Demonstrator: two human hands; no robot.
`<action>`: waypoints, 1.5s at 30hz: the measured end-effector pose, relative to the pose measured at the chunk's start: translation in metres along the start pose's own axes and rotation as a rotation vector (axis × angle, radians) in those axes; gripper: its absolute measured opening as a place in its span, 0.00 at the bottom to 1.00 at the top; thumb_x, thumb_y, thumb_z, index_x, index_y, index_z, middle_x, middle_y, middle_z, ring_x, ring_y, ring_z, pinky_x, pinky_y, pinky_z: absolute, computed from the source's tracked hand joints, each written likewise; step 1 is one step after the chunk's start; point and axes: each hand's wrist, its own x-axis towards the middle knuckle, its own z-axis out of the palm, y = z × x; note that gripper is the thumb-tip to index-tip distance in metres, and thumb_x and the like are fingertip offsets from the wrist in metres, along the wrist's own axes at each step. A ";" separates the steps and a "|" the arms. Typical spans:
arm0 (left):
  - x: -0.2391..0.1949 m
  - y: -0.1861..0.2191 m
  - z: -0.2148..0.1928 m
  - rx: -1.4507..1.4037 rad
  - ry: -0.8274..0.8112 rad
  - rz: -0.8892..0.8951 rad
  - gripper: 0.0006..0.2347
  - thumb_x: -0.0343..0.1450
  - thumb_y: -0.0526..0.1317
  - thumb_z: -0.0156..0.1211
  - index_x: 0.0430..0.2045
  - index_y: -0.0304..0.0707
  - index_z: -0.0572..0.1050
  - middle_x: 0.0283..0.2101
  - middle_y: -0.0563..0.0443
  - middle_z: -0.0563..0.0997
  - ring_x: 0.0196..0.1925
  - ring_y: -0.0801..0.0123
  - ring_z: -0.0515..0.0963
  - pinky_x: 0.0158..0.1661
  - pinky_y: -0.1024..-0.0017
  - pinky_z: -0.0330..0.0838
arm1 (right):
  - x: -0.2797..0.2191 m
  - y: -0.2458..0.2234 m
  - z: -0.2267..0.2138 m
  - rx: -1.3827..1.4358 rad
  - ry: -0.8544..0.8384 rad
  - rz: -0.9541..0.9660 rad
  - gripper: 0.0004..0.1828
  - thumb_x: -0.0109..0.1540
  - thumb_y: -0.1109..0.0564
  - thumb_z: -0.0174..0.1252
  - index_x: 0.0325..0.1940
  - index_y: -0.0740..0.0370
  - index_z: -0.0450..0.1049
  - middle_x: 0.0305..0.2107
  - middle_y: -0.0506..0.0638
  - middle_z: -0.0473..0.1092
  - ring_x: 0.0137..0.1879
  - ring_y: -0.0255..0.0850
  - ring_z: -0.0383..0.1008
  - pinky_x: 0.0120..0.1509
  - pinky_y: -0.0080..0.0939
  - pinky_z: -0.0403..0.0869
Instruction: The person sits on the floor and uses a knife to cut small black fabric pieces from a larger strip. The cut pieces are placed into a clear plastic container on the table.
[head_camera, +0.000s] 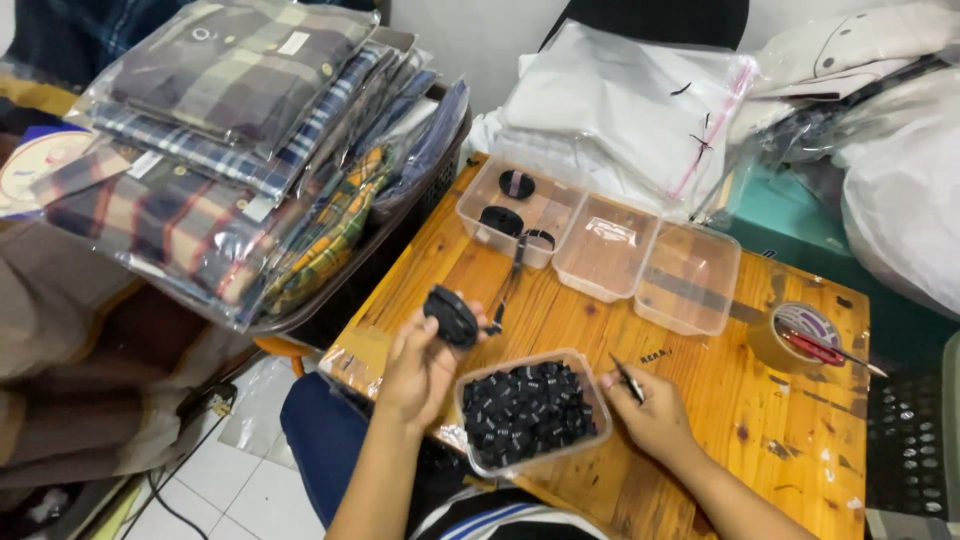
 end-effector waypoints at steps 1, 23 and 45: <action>-0.012 -0.003 0.002 -0.001 0.002 0.003 0.15 0.63 0.34 0.48 0.41 0.24 0.59 0.40 0.27 0.69 0.42 0.50 0.71 0.41 0.65 0.71 | -0.003 0.003 0.001 -0.001 -0.003 -0.002 0.09 0.53 0.51 0.53 0.24 0.55 0.75 0.13 0.42 0.68 0.17 0.31 0.61 0.23 0.29 0.57; -0.086 -0.011 -0.002 0.311 0.065 -0.138 0.16 0.69 0.43 0.33 0.33 0.25 0.66 0.17 0.47 0.65 0.18 0.69 0.64 0.20 0.76 0.63 | -0.009 -0.017 -0.051 1.199 0.192 0.195 0.08 0.58 0.68 0.44 0.27 0.59 0.56 0.33 0.58 0.66 0.36 0.41 0.69 0.37 0.28 0.71; -0.077 0.095 -0.075 0.805 0.288 -0.125 0.10 0.64 0.33 0.51 0.37 0.31 0.68 0.36 0.40 0.76 0.37 0.62 0.78 0.35 0.73 0.75 | 0.030 0.051 -0.037 0.925 0.639 0.013 0.21 0.62 0.70 0.56 0.27 0.50 0.54 0.25 0.43 0.58 0.47 0.40 0.77 0.33 0.27 0.71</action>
